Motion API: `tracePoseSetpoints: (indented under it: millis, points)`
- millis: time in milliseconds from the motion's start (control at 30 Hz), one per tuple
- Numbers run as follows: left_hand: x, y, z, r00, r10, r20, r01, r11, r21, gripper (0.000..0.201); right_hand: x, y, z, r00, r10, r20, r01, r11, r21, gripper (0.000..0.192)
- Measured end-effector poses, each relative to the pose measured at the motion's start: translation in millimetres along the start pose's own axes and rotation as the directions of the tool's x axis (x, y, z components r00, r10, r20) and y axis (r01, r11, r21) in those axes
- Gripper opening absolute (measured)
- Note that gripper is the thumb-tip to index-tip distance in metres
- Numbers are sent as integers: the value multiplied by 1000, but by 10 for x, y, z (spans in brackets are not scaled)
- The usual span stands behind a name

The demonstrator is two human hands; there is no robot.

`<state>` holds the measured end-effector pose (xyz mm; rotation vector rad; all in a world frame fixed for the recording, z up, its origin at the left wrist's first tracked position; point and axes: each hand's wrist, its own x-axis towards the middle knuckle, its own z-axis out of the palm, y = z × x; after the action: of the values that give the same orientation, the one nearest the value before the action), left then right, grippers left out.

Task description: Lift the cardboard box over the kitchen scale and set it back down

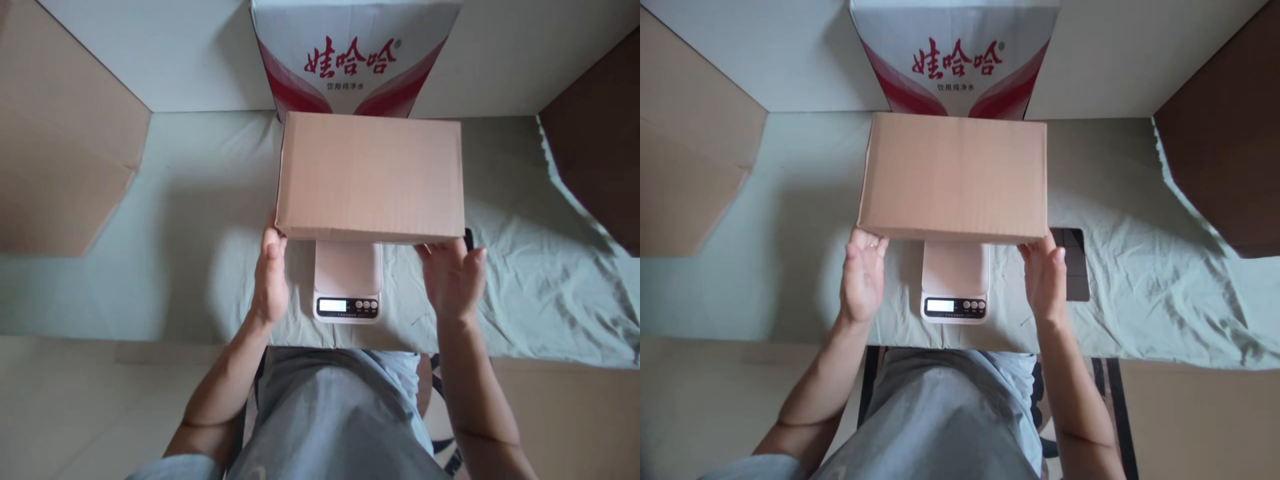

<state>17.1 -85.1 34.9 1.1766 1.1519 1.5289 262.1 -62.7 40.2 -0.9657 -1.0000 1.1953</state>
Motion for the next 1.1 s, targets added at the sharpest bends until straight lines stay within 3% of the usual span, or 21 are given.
tracePoseSetpoints:
  millis: [167, 333, 467, 567, 700, 867, 1100]
  points:
    - [-348, 68, -24, 998, -41, -41, 40, 998, -39, 54, -395, 11, -45, 999, 8, -38, -9, 1000, -28, 60]
    - [-474, -23, -33, 996, -68, -65, 63, 995, -78, 51, -555, 146, -85, 997, 33, -75, -36, 999, -41, 57]
    - [-512, -99, -39, 993, -103, -59, 97, 991, -88, 46, -576, 188, -77, 996, 34, -84, -37, 999, -32, 56]
    - [-515, -171, -54, 985, -122, -123, 107, 987, -123, 48, -555, 193, -78, 992, 45, -120, -47, 999, -15, 58]
    - [-497, -331, -120, 954, -201, -222, 158, 967, -199, 52, -491, 255, -132, 969, 155, -192, -146, 987, 62, 64]
    - [-524, -525, -223, 910, -313, -271, 264, 943, -204, 61, -460, 393, -217, 932, 241, -272, -214, 969, 125, 54]
    - [-549, -551, -243, 895, -329, -300, 280, 940, -197, 57, -477, 415, -241, 926, 238, -292, -208, 970, 129, 52]
